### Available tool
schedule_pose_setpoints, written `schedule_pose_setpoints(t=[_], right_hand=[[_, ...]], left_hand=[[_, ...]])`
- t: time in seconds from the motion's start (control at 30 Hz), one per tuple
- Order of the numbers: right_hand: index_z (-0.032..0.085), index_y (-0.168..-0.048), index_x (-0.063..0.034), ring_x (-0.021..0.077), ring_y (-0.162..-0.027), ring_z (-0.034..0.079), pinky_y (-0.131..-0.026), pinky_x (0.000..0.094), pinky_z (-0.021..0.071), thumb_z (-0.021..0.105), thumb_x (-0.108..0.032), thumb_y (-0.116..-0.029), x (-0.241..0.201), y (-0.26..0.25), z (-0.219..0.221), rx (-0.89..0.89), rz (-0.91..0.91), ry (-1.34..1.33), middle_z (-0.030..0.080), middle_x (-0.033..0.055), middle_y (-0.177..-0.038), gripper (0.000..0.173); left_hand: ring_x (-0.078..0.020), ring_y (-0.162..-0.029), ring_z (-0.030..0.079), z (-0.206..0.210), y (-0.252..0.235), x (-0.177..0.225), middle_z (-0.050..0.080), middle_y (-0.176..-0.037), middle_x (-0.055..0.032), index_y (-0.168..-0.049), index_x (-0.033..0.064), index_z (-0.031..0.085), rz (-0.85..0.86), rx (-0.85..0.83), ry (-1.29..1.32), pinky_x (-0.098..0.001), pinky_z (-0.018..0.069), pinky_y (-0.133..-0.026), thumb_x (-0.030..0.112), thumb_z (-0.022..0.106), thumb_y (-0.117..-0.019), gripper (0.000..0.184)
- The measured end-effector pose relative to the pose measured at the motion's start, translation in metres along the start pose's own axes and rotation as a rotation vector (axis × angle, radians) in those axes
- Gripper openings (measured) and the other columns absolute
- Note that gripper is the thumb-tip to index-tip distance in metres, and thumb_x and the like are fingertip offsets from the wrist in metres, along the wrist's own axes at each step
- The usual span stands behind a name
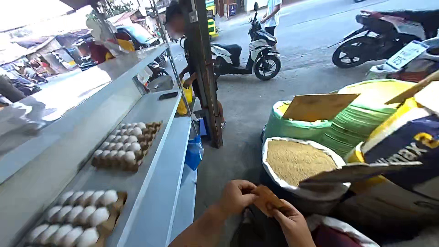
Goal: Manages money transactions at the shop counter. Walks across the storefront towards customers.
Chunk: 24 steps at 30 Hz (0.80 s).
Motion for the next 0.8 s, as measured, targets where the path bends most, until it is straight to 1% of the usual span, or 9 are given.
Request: schedule_pose_setpoints(t=[0.1,0.17,0.27,0.3,0.37,0.47,0.6,0.7,0.8], right_hand=[[0.07,-0.092,-0.005,0.0105,-0.077,0.071,-0.072,0.032,0.0623,0.073,-0.008,-0.0822,0.04,-0.107,0.015,-0.165,0.083,0.089,0.073,0.0002,-0.083,0.011],[0.072,-0.091,-0.0044,0.0111,-0.077,0.071,-0.075,0.0338,0.062,0.074,-0.016,-0.0852,0.046,-0.185,0.039,-0.27,0.132,0.143,0.073,0.0014,-0.083,0.013],[0.072,-0.088,-0.0084,0.0069,-0.076,0.068,-0.075,0.0311,0.0589,0.071,-0.024,-0.0907,0.044,-0.28,0.076,-0.462,0.172,0.233,0.071,-0.0024,-0.08,0.016],[0.072,-0.088,-0.0086,0.0053,-0.075,0.066,-0.074,0.0294,0.057,0.069,-0.025,-0.0926,0.042,-0.308,0.086,-0.517,0.166,0.244,0.069,-0.0035,-0.079,0.018],[0.073,-0.092,-0.0068,0.0037,-0.078,0.065,-0.077,0.0275,0.0555,0.064,-0.025,-0.0968,0.039,-0.365,0.103,-0.561,0.14,0.218,0.069,-0.0036,-0.083,0.02],[0.071,-0.102,-0.0019,0.008,-0.088,0.068,-0.086,0.0302,0.0571,0.058,-0.019,-0.0999,0.044,-0.447,0.108,-0.503,0.145,0.095,0.071,0.0008,-0.092,0.022],[0.071,-0.101,-0.004,0.0068,-0.087,0.068,-0.086,0.0287,0.0576,0.058,-0.017,-0.099,0.06,-0.562,0.08,-0.402,0.116,0.097,0.071,-0.0017,-0.091,0.018],[0.07,-0.099,-0.003,0.008,-0.086,0.068,-0.085,0.0291,0.0574,0.058,-0.014,-0.0981,0.081,-0.644,0.04,-0.23,0.134,0.134,0.071,-0.0003,-0.09,0.016],[0.068,-0.106,0.0,0.0106,-0.085,0.064,-0.083,0.0315,0.0543,0.059,-0.014,-0.0986,0.095,-0.72,0.001,-0.082,0.235,0.266,0.068,0.0044,-0.092,0.019]], left_hand=[[-0.011,-0.083,0.069,-0.046,-0.063,-0.043,0.074,-0.095,-0.0107,-0.104,-0.0053,0.074,-0.086,0.113,-0.041,-0.0309,0.0582,-0.081,0.003,0.067,-0.0924,0.016],[-0.0071,-0.073,0.065,-0.081,-0.107,-0.065,0.071,-0.089,-0.0066,-0.102,-0.0048,0.072,-0.239,0.227,0.01,-0.0265,0.0575,-0.071,0.007,0.068,-0.0947,0.014],[-0.0044,-0.063,0.062,-0.128,-0.156,-0.087,0.07,-0.083,-0.0016,-0.101,-0.0016,0.071,-0.414,0.37,0.056,-0.0233,0.0556,-0.061,0.012,0.069,-0.0963,0.014],[-0.0036,-0.061,0.062,-0.142,-0.172,-0.09,0.07,-0.08,-0.0003,-0.1,-0.0007,0.071,-0.422,0.409,0.051,-0.0225,0.0552,-0.06,0.012,0.068,-0.0964,0.013],[-0.0041,-0.061,0.063,-0.17,-0.206,-0.095,0.07,-0.078,0.0001,-0.099,-0.0013,0.07,-0.414,0.501,0.045,-0.0228,0.0562,-0.06,0.009,0.066,-0.0974,0.012],[-0.0087,-0.065,0.068,-0.204,-0.258,-0.117,0.071,-0.077,-0.0023,-0.099,-0.0022,0.066,-0.453,0.646,0.112,-0.0264,0.0599,-0.064,0.004,0.06,-0.0999,0.01],[-0.0113,-0.067,0.068,-0.25,-0.367,-0.17,0.07,-0.079,-0.0055,-0.103,-0.0035,0.064,-0.537,0.641,0.153,-0.0271,0.0589,-0.064,0.004,0.057,-0.1021,0.011],[-0.0109,-0.066,0.064,-0.274,-0.493,-0.2,0.067,-0.081,-0.0068,-0.109,-0.0043,0.064,-0.562,0.555,0.126,-0.0258,0.0548,-0.061,0.007,0.057,-0.1036,0.014],[-0.0094,-0.063,0.058,-0.277,-0.652,-0.224,0.064,-0.083,-0.0069,-0.113,-0.004,0.062,-0.529,0.454,0.145,-0.0241,0.0508,-0.058,0.013,0.06,-0.1035,0.02]])
Point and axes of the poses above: each hand's wrist, its own y-axis away from the middle knuckle, its own z-axis out of the palm, x = y × z, the point moved 7 cm from there along -y, towards the middle knuckle
